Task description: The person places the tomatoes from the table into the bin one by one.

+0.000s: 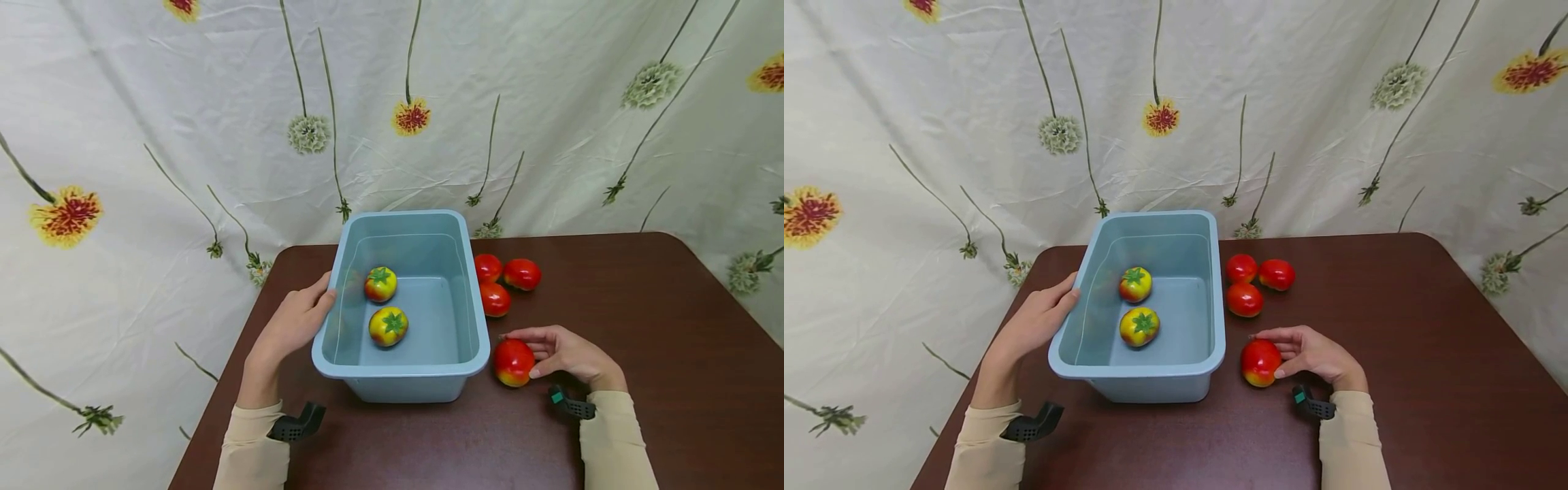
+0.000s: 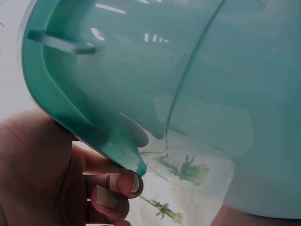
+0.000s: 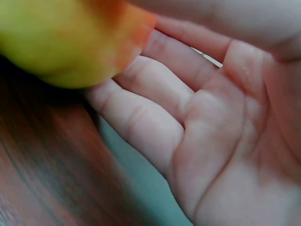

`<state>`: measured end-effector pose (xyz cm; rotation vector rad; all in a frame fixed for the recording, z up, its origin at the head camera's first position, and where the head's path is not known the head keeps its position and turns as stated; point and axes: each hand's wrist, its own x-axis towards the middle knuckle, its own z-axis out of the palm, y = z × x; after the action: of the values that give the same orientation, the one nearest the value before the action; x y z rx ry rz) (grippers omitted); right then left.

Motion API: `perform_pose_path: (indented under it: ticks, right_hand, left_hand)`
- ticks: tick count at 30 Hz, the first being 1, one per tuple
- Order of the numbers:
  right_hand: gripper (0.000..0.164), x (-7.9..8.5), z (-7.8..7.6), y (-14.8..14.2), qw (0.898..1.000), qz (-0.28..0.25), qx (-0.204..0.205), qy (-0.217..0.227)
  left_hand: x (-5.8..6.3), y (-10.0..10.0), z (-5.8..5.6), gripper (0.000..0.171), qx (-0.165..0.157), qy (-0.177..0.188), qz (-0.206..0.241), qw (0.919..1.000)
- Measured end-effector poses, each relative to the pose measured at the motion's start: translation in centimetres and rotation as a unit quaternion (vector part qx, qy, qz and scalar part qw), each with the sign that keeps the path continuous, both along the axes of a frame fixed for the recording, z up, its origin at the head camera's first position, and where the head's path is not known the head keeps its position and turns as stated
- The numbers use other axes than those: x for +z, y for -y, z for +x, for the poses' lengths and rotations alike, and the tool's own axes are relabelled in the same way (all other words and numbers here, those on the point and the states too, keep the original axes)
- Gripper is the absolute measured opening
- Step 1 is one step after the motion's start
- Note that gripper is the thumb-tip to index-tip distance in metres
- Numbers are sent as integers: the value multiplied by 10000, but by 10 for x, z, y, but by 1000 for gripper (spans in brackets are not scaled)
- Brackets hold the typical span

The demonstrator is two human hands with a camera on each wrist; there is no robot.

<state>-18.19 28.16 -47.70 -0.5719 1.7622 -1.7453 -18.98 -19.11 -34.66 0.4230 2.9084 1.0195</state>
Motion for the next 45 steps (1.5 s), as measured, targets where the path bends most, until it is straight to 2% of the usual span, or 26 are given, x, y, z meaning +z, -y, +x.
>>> perform_pose_path:
  ticks: [5,10,15,23,28,33,37,40,45]
  right_hand:
    - [64,1,0,3,9995,-292,-50,-80]
    - [62,8,3,3,9972,-564,-444,-228]
    - [61,20,5,2,9926,-857,-753,-407]
    - [62,42,7,5,9840,-1223,-809,-1011]
    - [63,58,10,14,9796,-1308,-928,-1214]
    - [63,76,13,24,9701,-1463,-1048,-1631]
    - [63,92,17,34,9573,-1688,-1316,-1943]
    - [61,104,22,43,9494,-1784,-1647,-1992]
    - [59,119,30,57,9419,-1804,-2116,-1884]
  left_hand:
    - [0,0,0,51,-4,-17,-29,10000]
    - [-1,0,0,51,-15,-20,-34,10000]
    - [0,0,0,52,-1,-3,-15,10000]
    - [1,0,1,51,-1,3,-7,10000]
    - [1,0,1,51,15,46,29,10000]
    - [1,0,0,51,4,-1,-11,10000]
    - [1,0,0,51,-5,-21,-34,10000]
    - [1,0,0,52,3,10,-11,10000]
    - [1,0,0,51,14,25,-4,10000]
